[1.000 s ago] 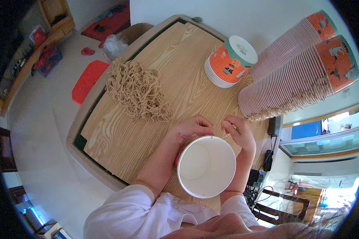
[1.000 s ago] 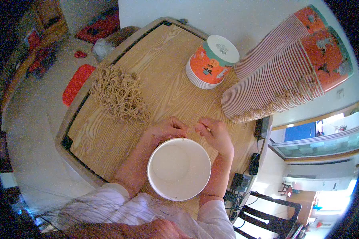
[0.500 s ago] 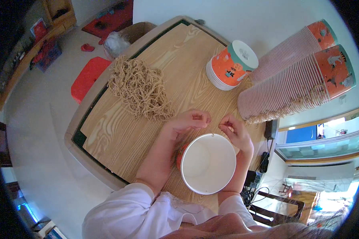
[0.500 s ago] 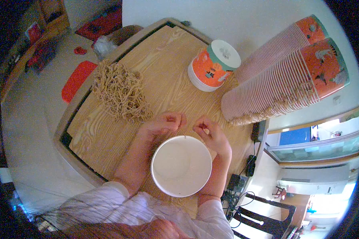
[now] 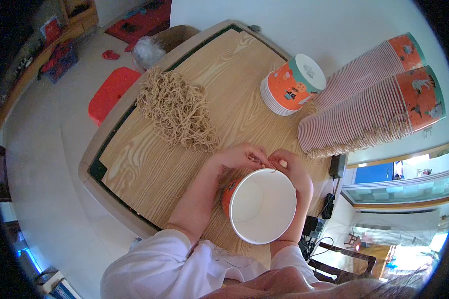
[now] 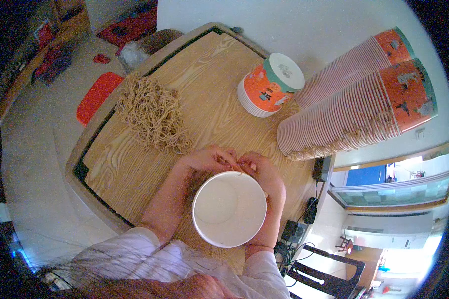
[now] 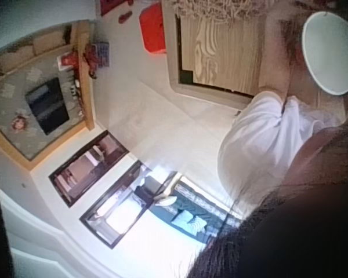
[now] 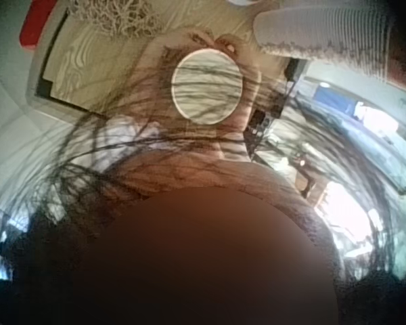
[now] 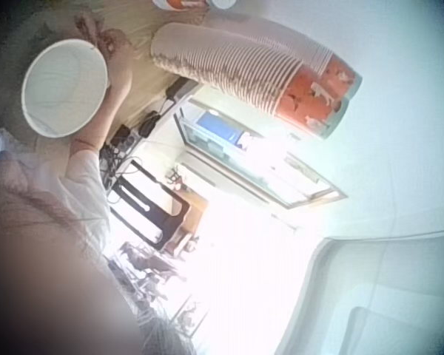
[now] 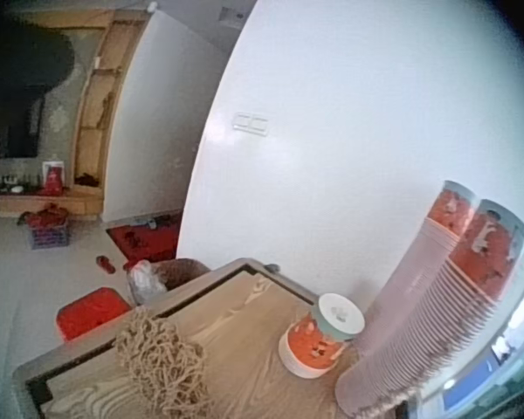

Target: Placing rubber bands around paper cups for packaging.

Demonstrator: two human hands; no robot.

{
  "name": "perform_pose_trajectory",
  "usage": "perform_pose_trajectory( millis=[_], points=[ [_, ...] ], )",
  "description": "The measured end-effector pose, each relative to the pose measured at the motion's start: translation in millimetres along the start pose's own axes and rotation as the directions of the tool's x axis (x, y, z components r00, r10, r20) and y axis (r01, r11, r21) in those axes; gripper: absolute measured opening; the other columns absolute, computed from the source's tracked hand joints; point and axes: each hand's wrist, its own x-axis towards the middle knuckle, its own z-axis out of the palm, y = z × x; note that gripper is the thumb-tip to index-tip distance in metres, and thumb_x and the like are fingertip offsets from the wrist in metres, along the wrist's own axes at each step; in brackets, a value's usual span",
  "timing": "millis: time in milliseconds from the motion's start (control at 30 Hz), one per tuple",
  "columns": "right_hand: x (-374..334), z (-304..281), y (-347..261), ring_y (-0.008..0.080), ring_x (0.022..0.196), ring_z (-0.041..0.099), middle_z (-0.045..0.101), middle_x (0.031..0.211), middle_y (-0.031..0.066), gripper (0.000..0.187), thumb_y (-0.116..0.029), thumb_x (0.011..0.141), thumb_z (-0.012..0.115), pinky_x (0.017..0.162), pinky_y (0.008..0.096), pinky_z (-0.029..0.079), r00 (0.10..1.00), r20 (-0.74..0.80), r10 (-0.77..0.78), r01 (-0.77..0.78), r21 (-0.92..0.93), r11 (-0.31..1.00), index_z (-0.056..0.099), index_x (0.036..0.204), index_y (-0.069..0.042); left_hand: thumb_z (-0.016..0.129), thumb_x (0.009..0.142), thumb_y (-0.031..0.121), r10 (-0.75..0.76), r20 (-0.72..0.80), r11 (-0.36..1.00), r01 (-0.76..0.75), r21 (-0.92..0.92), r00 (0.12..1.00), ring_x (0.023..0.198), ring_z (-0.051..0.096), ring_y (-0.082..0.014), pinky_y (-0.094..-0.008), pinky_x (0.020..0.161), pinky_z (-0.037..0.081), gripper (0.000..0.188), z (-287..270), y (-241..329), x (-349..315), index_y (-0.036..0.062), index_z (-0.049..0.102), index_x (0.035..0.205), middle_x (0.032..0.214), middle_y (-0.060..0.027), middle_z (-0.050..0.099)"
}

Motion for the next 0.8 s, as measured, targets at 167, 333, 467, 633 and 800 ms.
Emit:
perform_pose_trajectory(
  millis=[167, 333, 467, 633, 800],
  points=[
    [-3.6, -4.9, 0.4, 0.0239, 0.08, 0.061, 0.063, 0.085, 0.0115, 0.012, -0.005, 0.08, 0.066, 0.071, 0.0321, 0.048, 0.988, -0.107, -0.114, 0.116, 0.017, 0.993, 0.065, 0.091, -0.001, 0.066, 0.085, 0.015, -0.107, 0.03, 0.972, 0.111, -0.209, 0.994, 0.081, 0.054, -0.0086, -0.0232, 0.069, 0.044, 0.013, 6.9, 7.3, 4.3, 0.0045, 0.07, 0.092, 0.082, 0.0007, 0.056],
    [-9.7, -5.7, -10.3, 0.0191, 0.078, 0.061, 0.062, 0.083, 0.0095, 0.009, -0.001, 0.08, 0.065, 0.07, 0.0291, 0.047, 0.972, -0.134, -0.194, 0.199, 0.018, 0.98, 0.063, 0.088, 0.001, 0.064, 0.085, 0.022, -0.012, -0.014, 0.904, 0.004, -0.427, 1.0, 0.075, 0.051, -0.0061, -0.019, 0.063, 0.04, 0.021, 7.5, -7.5, 3.6, 0.0028, 0.069, 0.094, 0.086, 0.0028, 0.055],
    [-16.6, -8.9, -19.0, 0.0147, 0.075, 0.059, 0.061, 0.078, 0.0077, 0.007, 0.002, 0.078, 0.066, 0.069, 0.0262, 0.046, 0.963, -0.15, -0.223, 0.23, 0.029, 0.973, 0.062, 0.085, 0.002, 0.064, 0.085, 0.022, 0.094, -0.005, 0.776, -0.076, -0.626, 0.996, 0.07, 0.048, -0.0045, -0.0173, 0.061, 0.037, 0.026, 9.9, -4.4, 2.6, 0.0017, 0.068, 0.1, 0.09, 0.0046, 0.054],
    [-26.0, -11.6, -30.4, 0.0142, 0.074, 0.059, 0.06, 0.077, 0.007, 0.009, 0.003, 0.076, 0.068, 0.068, 0.0256, 0.045, 0.96, -0.218, -0.177, 0.19, 0.04, 0.981, 0.062, 0.083, 0.002, 0.063, 0.085, 0.018, -0.119, -0.039, 0.814, 0.075, -0.576, 0.992, 0.085, 0.054, -0.0129, -0.0226, 0.069, 0.043, 0.022, 9.3, -2.0, 1.2, 0.0006, 0.068, 0.096, 0.092, -0.0052, 0.058],
    [-24.1, -9.8, -34.8, 0.0137, 0.073, 0.059, 0.06, 0.076, 0.0066, 0.009, 0.003, 0.075, 0.069, 0.068, 0.0253, 0.046, 0.952, -0.26, -0.162, 0.172, 0.016, 0.985, 0.062, 0.082, 0.002, 0.065, 0.085, 0.016, -0.176, -0.063, 0.825, 0.112, -0.553, 0.982, 0.068, 0.055, -0.0032, -0.0174, 0.058, 0.042, 0.02, 10.9, -3.3, 4.7, 0.0024, 0.068, 0.099, 0.078, 0.0025, 0.064]
  ],
)
